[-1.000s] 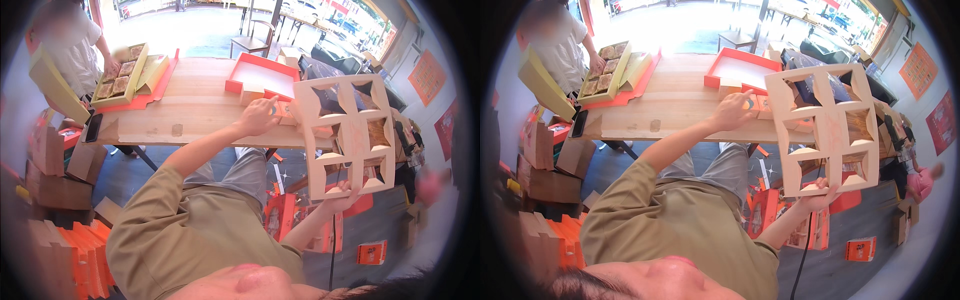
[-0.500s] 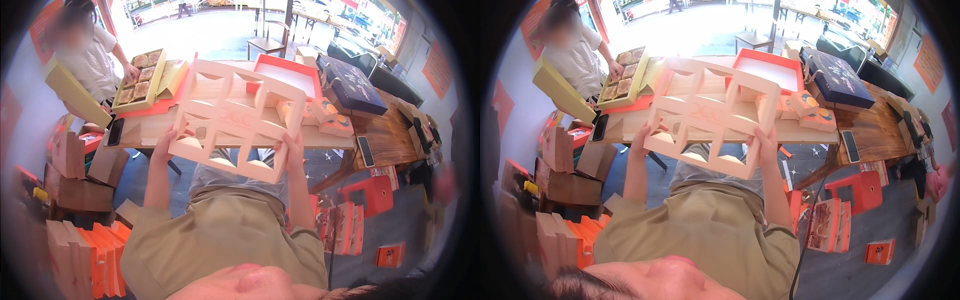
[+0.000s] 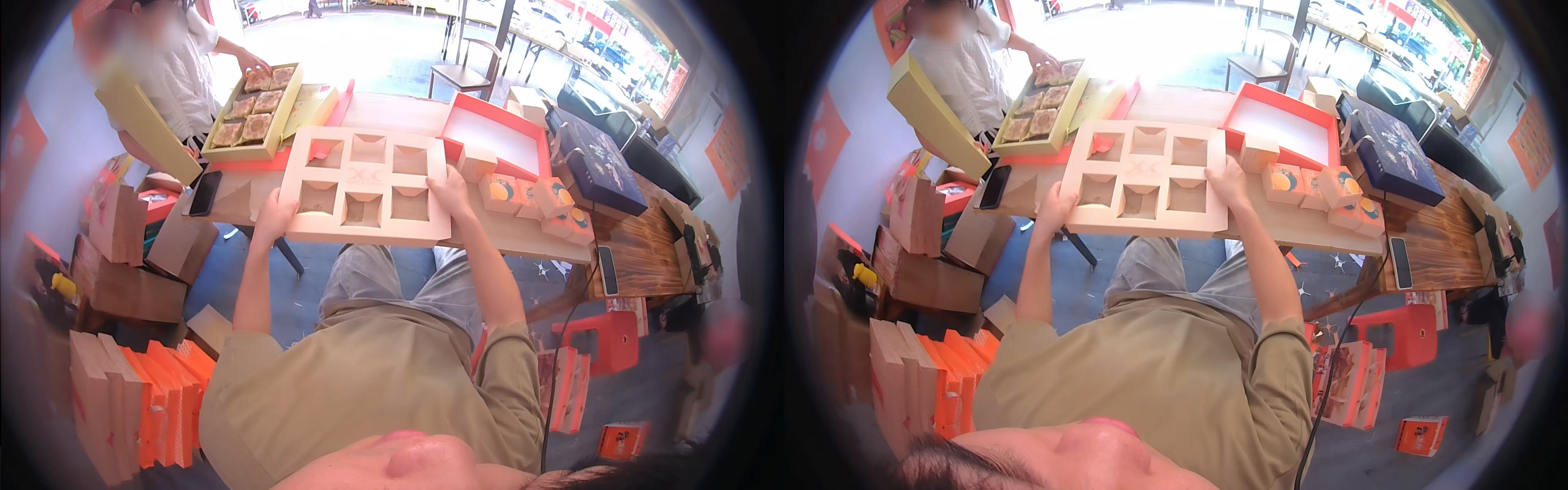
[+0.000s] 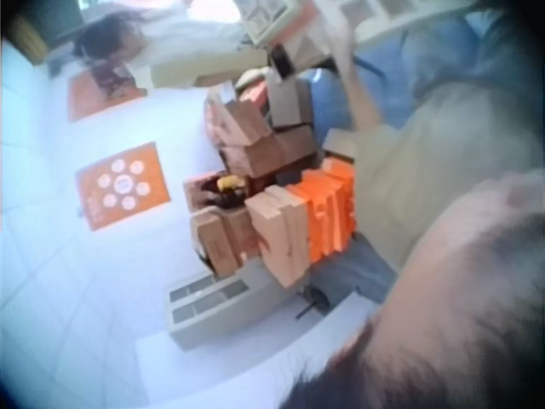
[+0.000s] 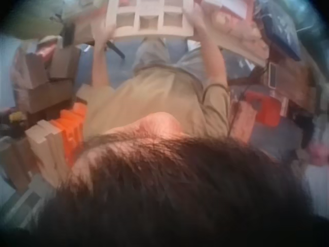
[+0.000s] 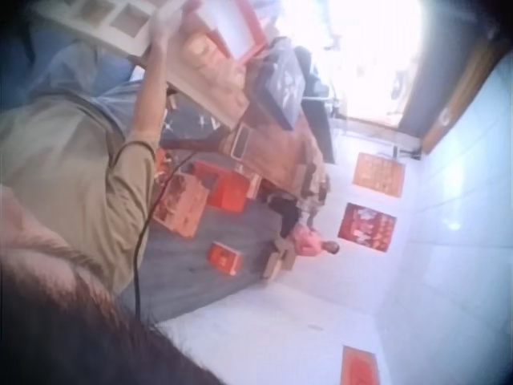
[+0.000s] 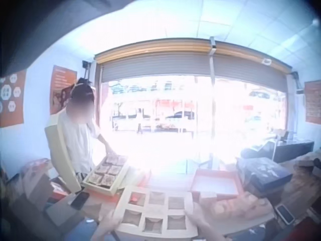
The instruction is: The person assembles small cardboard boxes by folding flaps and inserting them into a larger tray. They handle multiple small boxes and a larger tray, placing the assembled boxes into the tray.
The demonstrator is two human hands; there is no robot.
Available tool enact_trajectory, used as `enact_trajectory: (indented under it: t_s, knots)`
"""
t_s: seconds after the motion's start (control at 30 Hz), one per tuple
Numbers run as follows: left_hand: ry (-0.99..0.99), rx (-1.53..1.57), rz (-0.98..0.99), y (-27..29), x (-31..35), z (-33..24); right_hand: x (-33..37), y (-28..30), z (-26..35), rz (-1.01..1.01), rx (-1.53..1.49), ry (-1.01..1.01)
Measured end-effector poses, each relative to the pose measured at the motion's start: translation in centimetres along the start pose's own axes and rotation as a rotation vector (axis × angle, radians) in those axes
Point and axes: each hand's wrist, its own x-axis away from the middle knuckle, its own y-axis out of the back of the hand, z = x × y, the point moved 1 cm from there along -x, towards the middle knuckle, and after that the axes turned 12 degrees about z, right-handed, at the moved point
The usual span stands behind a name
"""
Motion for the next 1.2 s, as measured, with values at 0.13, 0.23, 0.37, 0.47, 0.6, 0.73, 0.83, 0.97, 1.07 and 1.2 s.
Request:
enact_trajectory:
  t_s: [0.13, 0.23, 0.37, 0.47, 0.6, 0.73, 0.83, 0.97, 1.07, 1.2]
  knots:
    - [-0.227, 0.052, -0.067, -0.4, -2.0, -0.2, 0.6, 1.1, 1.1, -0.193, 0.029, 0.120]
    - [-0.251, 0.129, -0.071, -0.1, -3.3, 1.8, 1.6, 0.8, 3.6, -0.159, -0.018, 0.153]
    - [-0.119, -0.044, 0.061, 0.1, -4.4, 0.4, 1.8, 0.9, 2.0, -0.087, 0.250, -0.033]
    - [-0.078, -0.135, 0.057, 0.3, -3.9, 0.2, 1.8, 1.0, 2.0, 0.018, 0.436, -0.180]
    - [-0.056, -0.083, 0.045, 0.4, -2.7, 1.1, 2.9, 1.6, 4.4, 0.159, 0.532, -0.250]
    - [0.063, -0.107, 0.077, -0.1, -1.1, -1.9, 4.0, 2.7, 4.9, 0.185, 0.612, -0.298]
    - [0.054, -0.121, 0.067, -0.2, -0.8, -1.5, 4.6, 2.4, 5.8, 0.149, 0.663, -0.284]
    - [0.028, -0.219, 0.059, 0.1, -3.5, 0.8, 3.7, 1.7, 5.1, 0.127, 0.654, -0.164]
    - [0.021, -0.234, 0.084, 0.1, -5.1, 1.0, 2.5, 1.1, 3.9, 0.160, 0.711, -0.145]
    - [-0.038, -0.299, 0.054, 0.2, -5.1, 0.2, 1.5, 0.1, 2.1, 0.095, 0.649, -0.101]
